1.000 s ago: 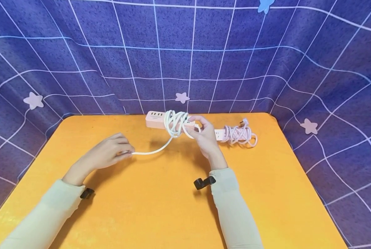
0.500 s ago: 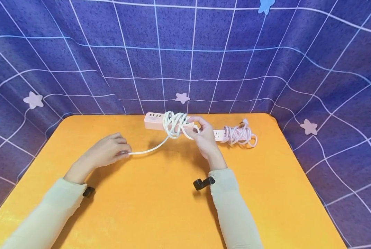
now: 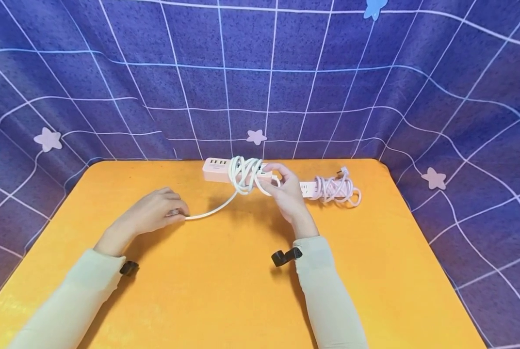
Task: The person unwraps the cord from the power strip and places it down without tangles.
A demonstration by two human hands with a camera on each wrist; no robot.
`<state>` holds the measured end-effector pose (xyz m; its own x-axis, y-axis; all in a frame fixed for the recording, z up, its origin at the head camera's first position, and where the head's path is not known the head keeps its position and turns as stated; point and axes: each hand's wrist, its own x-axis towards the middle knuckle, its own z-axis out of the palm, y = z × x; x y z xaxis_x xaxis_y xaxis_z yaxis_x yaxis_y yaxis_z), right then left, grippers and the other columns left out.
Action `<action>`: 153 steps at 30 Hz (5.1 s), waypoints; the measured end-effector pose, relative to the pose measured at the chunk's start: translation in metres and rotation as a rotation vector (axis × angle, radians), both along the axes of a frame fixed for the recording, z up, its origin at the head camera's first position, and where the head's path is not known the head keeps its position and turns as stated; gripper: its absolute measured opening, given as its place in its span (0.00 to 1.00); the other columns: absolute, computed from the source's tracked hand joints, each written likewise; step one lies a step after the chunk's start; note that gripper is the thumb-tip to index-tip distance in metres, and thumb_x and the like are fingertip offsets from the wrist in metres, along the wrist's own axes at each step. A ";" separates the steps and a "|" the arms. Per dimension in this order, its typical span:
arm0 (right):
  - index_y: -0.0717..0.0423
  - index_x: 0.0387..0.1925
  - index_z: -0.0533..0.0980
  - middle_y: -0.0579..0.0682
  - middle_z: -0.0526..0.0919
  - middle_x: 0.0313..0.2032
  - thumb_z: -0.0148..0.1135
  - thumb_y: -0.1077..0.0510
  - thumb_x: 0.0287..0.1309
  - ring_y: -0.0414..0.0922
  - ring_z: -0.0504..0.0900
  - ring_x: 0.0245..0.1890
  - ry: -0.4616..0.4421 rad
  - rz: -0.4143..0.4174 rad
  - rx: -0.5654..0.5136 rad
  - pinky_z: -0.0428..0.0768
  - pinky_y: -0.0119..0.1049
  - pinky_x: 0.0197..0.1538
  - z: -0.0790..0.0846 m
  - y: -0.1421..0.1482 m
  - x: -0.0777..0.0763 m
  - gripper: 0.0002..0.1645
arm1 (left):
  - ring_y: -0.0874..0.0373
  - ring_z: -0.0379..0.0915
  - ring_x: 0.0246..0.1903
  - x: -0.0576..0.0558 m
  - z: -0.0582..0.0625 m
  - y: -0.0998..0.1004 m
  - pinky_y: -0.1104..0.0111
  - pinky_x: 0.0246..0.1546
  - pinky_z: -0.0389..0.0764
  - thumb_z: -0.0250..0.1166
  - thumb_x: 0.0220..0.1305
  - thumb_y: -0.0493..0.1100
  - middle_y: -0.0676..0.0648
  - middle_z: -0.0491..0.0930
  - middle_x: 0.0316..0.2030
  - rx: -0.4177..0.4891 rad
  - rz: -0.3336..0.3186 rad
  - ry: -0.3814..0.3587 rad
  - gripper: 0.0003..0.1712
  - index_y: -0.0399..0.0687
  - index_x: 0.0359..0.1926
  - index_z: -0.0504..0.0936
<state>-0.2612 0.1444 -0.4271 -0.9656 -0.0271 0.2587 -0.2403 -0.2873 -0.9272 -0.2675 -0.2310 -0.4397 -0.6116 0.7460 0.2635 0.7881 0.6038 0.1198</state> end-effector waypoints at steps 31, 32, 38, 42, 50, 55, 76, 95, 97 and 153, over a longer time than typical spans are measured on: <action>0.47 0.41 0.81 0.45 0.78 0.54 0.65 0.77 0.62 0.43 0.74 0.53 -0.001 0.029 0.001 0.74 0.29 0.48 0.000 0.000 0.002 0.21 | 0.61 0.81 0.33 -0.005 -0.007 0.083 0.61 0.41 0.79 0.77 0.64 0.43 0.54 0.88 0.31 0.144 0.356 -0.444 0.10 0.45 0.44 0.90; 0.46 0.41 0.81 0.45 0.78 0.54 0.65 0.77 0.62 0.43 0.74 0.53 0.000 0.030 0.000 0.74 0.29 0.48 0.000 0.000 0.002 0.21 | 0.60 0.81 0.33 -0.005 -0.007 0.083 0.61 0.41 0.79 0.77 0.64 0.43 0.54 0.88 0.30 0.138 0.356 -0.443 0.09 0.45 0.43 0.90; 0.46 0.40 0.81 0.45 0.78 0.53 0.64 0.78 0.61 0.43 0.74 0.53 0.005 0.032 -0.013 0.74 0.29 0.47 -0.001 0.000 0.001 0.22 | 0.58 0.81 0.34 -0.006 -0.006 0.083 0.58 0.43 0.79 0.76 0.62 0.37 0.53 0.87 0.30 0.099 0.338 -0.430 0.07 0.45 0.41 0.90; 0.46 0.41 0.81 0.44 0.78 0.53 0.64 0.79 0.61 0.43 0.74 0.53 0.009 0.033 -0.015 0.75 0.29 0.48 -0.002 0.000 0.001 0.23 | 0.56 0.81 0.35 -0.007 -0.007 0.081 0.56 0.43 0.79 0.75 0.63 0.36 0.53 0.87 0.30 0.075 0.330 -0.409 0.06 0.45 0.41 0.90; 0.47 0.41 0.81 0.46 0.78 0.52 0.63 0.80 0.61 0.43 0.76 0.50 0.002 0.056 -0.045 0.79 0.28 0.46 -0.001 0.000 0.004 0.23 | 0.49 0.87 0.42 -0.012 -0.007 0.076 0.50 0.52 0.82 0.73 0.65 0.35 0.48 0.91 0.36 0.107 0.311 -0.366 0.05 0.43 0.42 0.90; 0.47 0.41 0.81 0.46 0.77 0.54 0.62 0.80 0.61 0.42 0.76 0.50 0.000 0.077 -0.056 0.80 0.27 0.45 0.000 0.001 0.004 0.24 | 0.49 0.88 0.43 -0.017 -0.005 0.071 0.49 0.53 0.81 0.70 0.67 0.35 0.48 0.92 0.37 0.162 0.320 -0.395 0.06 0.42 0.43 0.89; 0.50 0.42 0.80 0.49 0.76 0.53 0.59 0.81 0.62 0.42 0.82 0.43 -0.021 0.138 -0.095 0.87 0.33 0.48 0.001 0.002 0.002 0.23 | 0.46 0.90 0.41 -0.034 0.011 0.064 0.50 0.53 0.82 0.72 0.69 0.37 0.43 0.92 0.37 0.307 0.360 -0.316 0.04 0.43 0.43 0.86; 0.48 0.42 0.81 0.47 0.76 0.54 0.62 0.80 0.61 0.41 0.77 0.43 -0.030 0.096 -0.045 0.81 0.26 0.42 0.001 0.002 0.003 0.23 | 0.52 0.89 0.33 -0.045 0.054 0.055 0.57 0.39 0.83 0.75 0.68 0.38 0.48 0.91 0.33 0.424 0.333 -0.085 0.04 0.47 0.43 0.91; 0.48 0.42 0.81 0.47 0.76 0.54 0.62 0.80 0.61 0.41 0.76 0.45 -0.030 0.087 -0.036 0.80 0.26 0.42 0.001 0.002 0.003 0.23 | 0.53 0.87 0.33 -0.045 0.061 0.056 0.58 0.38 0.81 0.74 0.68 0.38 0.48 0.91 0.33 0.427 0.325 -0.053 0.04 0.48 0.43 0.91; 0.50 0.42 0.80 0.49 0.77 0.50 0.58 0.81 0.63 0.41 0.80 0.42 -0.030 0.069 -0.135 0.85 0.27 0.44 0.002 0.003 -0.001 0.23 | 0.51 0.83 0.42 -0.021 0.079 -0.015 0.58 0.45 0.83 0.75 0.57 0.25 0.49 0.85 0.44 0.217 -0.087 0.322 0.20 0.49 0.46 0.88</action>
